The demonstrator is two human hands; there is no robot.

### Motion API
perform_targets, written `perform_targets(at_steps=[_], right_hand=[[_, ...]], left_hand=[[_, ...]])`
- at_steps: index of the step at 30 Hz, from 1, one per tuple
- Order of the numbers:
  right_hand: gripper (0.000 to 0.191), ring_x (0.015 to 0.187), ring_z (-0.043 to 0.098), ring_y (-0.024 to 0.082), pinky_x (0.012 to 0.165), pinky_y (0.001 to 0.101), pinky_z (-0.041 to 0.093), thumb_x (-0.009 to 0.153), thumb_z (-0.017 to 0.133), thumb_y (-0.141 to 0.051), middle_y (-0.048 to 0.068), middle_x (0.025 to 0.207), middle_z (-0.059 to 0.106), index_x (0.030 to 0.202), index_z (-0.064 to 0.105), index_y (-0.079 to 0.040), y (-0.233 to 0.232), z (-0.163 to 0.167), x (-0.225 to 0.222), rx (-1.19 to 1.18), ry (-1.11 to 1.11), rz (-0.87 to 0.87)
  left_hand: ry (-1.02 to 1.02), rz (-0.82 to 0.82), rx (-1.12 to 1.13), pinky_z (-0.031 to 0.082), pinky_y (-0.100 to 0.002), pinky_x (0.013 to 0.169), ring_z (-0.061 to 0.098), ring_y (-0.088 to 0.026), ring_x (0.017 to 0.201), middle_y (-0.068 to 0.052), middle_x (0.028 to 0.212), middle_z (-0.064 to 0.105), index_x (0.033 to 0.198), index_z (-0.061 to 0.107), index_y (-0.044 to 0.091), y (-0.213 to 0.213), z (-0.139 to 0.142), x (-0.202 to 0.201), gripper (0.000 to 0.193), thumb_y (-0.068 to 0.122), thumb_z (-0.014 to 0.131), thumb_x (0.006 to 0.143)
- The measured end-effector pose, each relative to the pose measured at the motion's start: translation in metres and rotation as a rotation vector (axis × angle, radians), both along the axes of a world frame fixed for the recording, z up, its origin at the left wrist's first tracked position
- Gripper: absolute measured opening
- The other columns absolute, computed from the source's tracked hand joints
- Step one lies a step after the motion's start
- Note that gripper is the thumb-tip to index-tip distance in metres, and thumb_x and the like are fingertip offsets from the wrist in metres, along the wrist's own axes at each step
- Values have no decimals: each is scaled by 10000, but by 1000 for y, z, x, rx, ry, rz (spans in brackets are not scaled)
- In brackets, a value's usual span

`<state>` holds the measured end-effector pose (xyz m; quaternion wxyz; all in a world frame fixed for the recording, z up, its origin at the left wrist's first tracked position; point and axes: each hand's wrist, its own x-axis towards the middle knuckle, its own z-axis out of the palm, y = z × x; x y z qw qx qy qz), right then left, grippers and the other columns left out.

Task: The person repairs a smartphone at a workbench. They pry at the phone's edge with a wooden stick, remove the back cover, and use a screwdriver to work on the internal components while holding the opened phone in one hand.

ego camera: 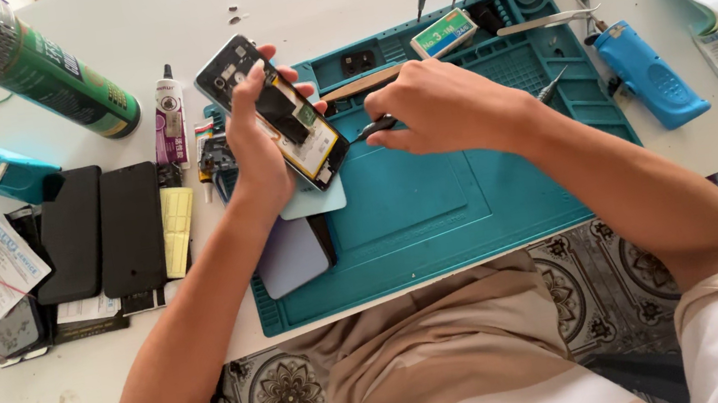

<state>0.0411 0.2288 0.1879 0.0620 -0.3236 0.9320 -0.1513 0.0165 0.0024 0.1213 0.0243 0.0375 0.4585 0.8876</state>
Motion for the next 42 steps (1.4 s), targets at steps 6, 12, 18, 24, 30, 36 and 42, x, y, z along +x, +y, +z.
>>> perform_targets(at_steps=[6, 12, 18, 24, 30, 36, 42], right_hand=[[213, 574, 658, 327, 530, 473, 503, 884, 740, -112, 127, 592, 625, 1074, 649, -80, -3, -7, 6, 0, 147, 114], [455, 566, 650, 377, 585, 498, 513, 996, 740, -363, 171, 547, 621, 1170, 523, -2, 3, -4, 6, 75, -12, -95], [717, 642, 672, 414, 638, 504, 525, 853, 812, -399, 190, 710, 644, 1243, 411, 50, 3, 0, 7, -21, 34, -55], [741, 715, 681, 415, 670, 508, 525, 823, 736, -177, 212, 692, 650, 1409, 335, 37, 4, 4, 7, 86, 9, -53], [568, 737, 660, 417, 728, 521, 498, 977, 741, -306, 203, 645, 623, 1314, 400, -2, 6, 4, 7, -23, -72, -91], [504, 714, 666, 388, 960, 511, 450, 877, 749, -199, 175, 656, 656, 1304, 524, -53, 13, 3, 1, -38, -28, 3], [311, 565, 621, 359, 620, 498, 475, 925, 715, -262, 184, 559, 589, 1156, 632, -72, 16, 24, -2, 52, -40, -99]], left_hand=[[-33, -21, -12, 622, -430, 836, 661, -203, 967, -70, 1017, 605, 1357, 547, 83, -2, 2, -6, 441, 360, 525, 1015], [-14, -38, -13, 619, -429, 841, 659, -200, 975, -59, 1027, 603, 1366, 548, 85, 0, 0, -5, 438, 357, 535, 1023], [-19, -29, -34, 625, -430, 839, 663, -196, 981, -59, 1031, 606, 1369, 554, 85, 1, -1, -5, 442, 356, 541, 1020], [-11, -30, -45, 630, -431, 844, 665, -199, 992, -65, 1037, 607, 1367, 553, 87, 0, 0, -5, 446, 365, 538, 1019], [-19, -23, -62, 635, -432, 840, 666, -196, 985, -64, 1033, 607, 1364, 555, 89, 1, 0, -5, 446, 367, 539, 1016], [-14, -32, -52, 636, -433, 838, 669, -197, 979, -68, 1034, 608, 1365, 553, 87, -1, -1, -5, 443, 363, 536, 1019], [-21, -18, -39, 639, -436, 821, 673, -209, 974, -83, 1024, 614, 1355, 552, 81, -3, -5, -9, 440, 353, 558, 1011]])
